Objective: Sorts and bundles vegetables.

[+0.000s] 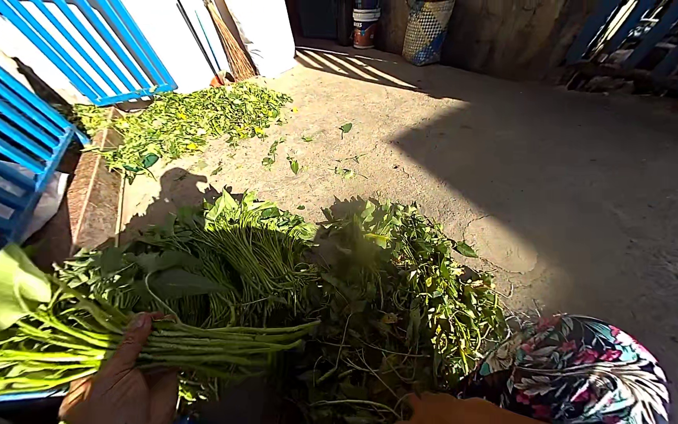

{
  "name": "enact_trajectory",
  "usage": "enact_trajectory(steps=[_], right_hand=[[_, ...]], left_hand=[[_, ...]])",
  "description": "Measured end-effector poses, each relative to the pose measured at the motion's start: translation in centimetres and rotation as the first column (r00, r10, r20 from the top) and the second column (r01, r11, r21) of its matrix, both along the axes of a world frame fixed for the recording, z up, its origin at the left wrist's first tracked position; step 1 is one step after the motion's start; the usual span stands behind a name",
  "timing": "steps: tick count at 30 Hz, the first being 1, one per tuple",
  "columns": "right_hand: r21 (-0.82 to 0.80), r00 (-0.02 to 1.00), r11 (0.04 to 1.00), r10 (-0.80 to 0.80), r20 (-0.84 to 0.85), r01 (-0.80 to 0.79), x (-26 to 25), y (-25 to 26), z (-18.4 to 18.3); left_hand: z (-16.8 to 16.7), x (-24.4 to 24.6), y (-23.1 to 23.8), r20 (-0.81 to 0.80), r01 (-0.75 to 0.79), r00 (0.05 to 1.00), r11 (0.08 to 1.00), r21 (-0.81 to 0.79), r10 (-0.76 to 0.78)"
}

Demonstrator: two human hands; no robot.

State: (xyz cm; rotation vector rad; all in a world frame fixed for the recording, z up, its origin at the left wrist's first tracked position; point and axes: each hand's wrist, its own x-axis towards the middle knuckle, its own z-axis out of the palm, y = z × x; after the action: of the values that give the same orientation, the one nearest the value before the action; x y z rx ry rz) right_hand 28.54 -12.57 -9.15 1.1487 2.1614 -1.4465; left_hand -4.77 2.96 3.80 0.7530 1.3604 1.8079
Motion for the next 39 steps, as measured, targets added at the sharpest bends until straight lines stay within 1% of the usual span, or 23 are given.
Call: enact_trajectory(steps=[1,3,4,6,8,9,12,14,15,16,18,19,20,21,23,24,25,26,27,30,33,35,39], right_hand=[[0.022,0.997,0.999,-0.046,0.065,0.045,0.1,1.7,0.1],[0.169,0.961,0.952,-0.268,0.063,0.254,0.9,6.6,0.3],[0.232,0.912,0.894,-0.406,0.061,0.383,1.3,9.4,-0.1],[0.299,0.761,0.754,-0.637,0.121,0.584,1.8,14.4,-2.3],[0.281,0.615,0.642,-0.766,0.188,0.714,2.4,17.7,-5.9],[0.256,0.543,0.575,-0.818,0.188,0.777,2.6,18.6,-7.6],[0.088,0.337,0.341,-0.940,0.059,0.936,2.6,19.7,-12.4],[0.013,0.243,0.242,-0.970,0.001,0.970,1.9,20.2,-13.1],[0.017,0.201,0.201,-0.979,-0.024,0.979,1.5,20.4,-12.2],[0.012,0.158,0.158,-0.985,-0.075,0.987,1.2,20.5,-10.4],[-0.052,0.059,0.078,-0.954,-0.294,0.996,0.8,19.7,-6.1],[-0.099,-0.007,0.039,-0.907,-0.422,0.994,0.8,18.9,-4.7],[-0.167,-0.077,0.010,-0.861,-0.502,0.986,0.8,18.4,-4.1],[-0.244,-0.130,-0.007,-0.859,-0.495,0.970,1.2,18.2,-4.0],[-0.382,-0.179,-0.056,-0.938,-0.296,0.923,2.4,17.8,-4.3],[-0.416,-0.204,-0.083,-0.945,-0.255,0.906,2.5,17.4,-4.1],[-0.464,-0.253,-0.101,-0.927,-0.277,0.880,2.4,17.0,-3.3],[-0.522,-0.305,-0.099,-0.895,-0.325,0.847,2.2,16.4,-2.1],[-0.571,-0.345,-0.074,-0.857,-0.382,0.817,2.0,15.6,-1.1],[-0.685,-0.391,0.065,-0.780,-0.488,0.725,1.5,13.6,-0.2],[-0.762,-0.371,0.204,-0.778,-0.508,0.614,0.4,12.1,-1.0],[-0.769,-0.346,0.278,-0.769,-0.537,0.576,-0.9,11.0,-1.5],[-0.764,-0.295,0.372,-0.764,-0.575,0.527,-3.8,9.0,-1.9]], left_hand=[[0.3,-0.1,-0.1,0.012,0.020,1.000,1.000,-0.015,-0.019],[0.6,0.5,-0.7,0.055,0.090,0.995,0.993,-0.079,-0.086],[0.5,1.1,-1.0,0.079,0.137,0.989,0.983,-0.119,-0.128],[0.2,2.3,-1.5,0.118,0.235,0.970,0.949,-0.212,-0.214],[-0.2,3.4,-2.0,0.191,0.342,0.935,0.900,-0.269,-0.298],[-0.3,4.1,-2.3,0.225,0.386,0.917,0.879,-0.280,-0.330],[-0.3,5.4,-3.1,0.287,0.491,0.861,0.834,-0.251,-0.420],[-0.3,5.1,-3.3,0.298,0.565,0.812,0.804,-0.185,-0.502],[-0.3,4.9,-3.4,0.294,0.588,0.795,0.793,-0.158,-0.531],[-0.2,4.9,-3.5,0.281,0.594,0.792,0.790,-0.151,-0.542],[0.0,5.0,-3.6,0.248,0.596,0.797,0.784,-0.172,-0.551],[0.0,5.2,-3.7,0.234,0.597,0.799,0.777,-0.198,-0.554],[0.0,5.3,-3.7,0.223,0.591,0.805,0.774,-0.226,-0.549],[0.0,5.5,-3.7,0.217,0.580,0.814,0.776,-0.249,-0.539],[-0.2,5.8,-3.8,0.220,0.546,0.837,0.796,-0.261,-0.501],[-0.4,5.9,-3.7,0.221,0.529,0.847,0.809,-0.257,-0.484],[-0.5,6.0,-3.5,0.218,0.508,0.859,0.824,-0.252,-0.463],[-0.7,5.9,-3.2,0.219,0.484,0.872,0.840,-0.247,-0.438],[-1.0,5.9,-3.2,0.220,0.460,0.884,0.853,-0.247,-0.413],[-1.4,5.7,-2.7,0.198,0.393,0.916,0.883,-0.258,-0.350],[-1.9,5.8,-2.4,0.153,0.354,0.933,0.903,-0.242,-0.325],[-2.2,5.9,-2.4,0.139,0.352,0.935,0.909,-0.224,-0.327],[-2.6,6.4,-2.4,0.140,0.370,0.927,0.905,-0.210,-0.347]])
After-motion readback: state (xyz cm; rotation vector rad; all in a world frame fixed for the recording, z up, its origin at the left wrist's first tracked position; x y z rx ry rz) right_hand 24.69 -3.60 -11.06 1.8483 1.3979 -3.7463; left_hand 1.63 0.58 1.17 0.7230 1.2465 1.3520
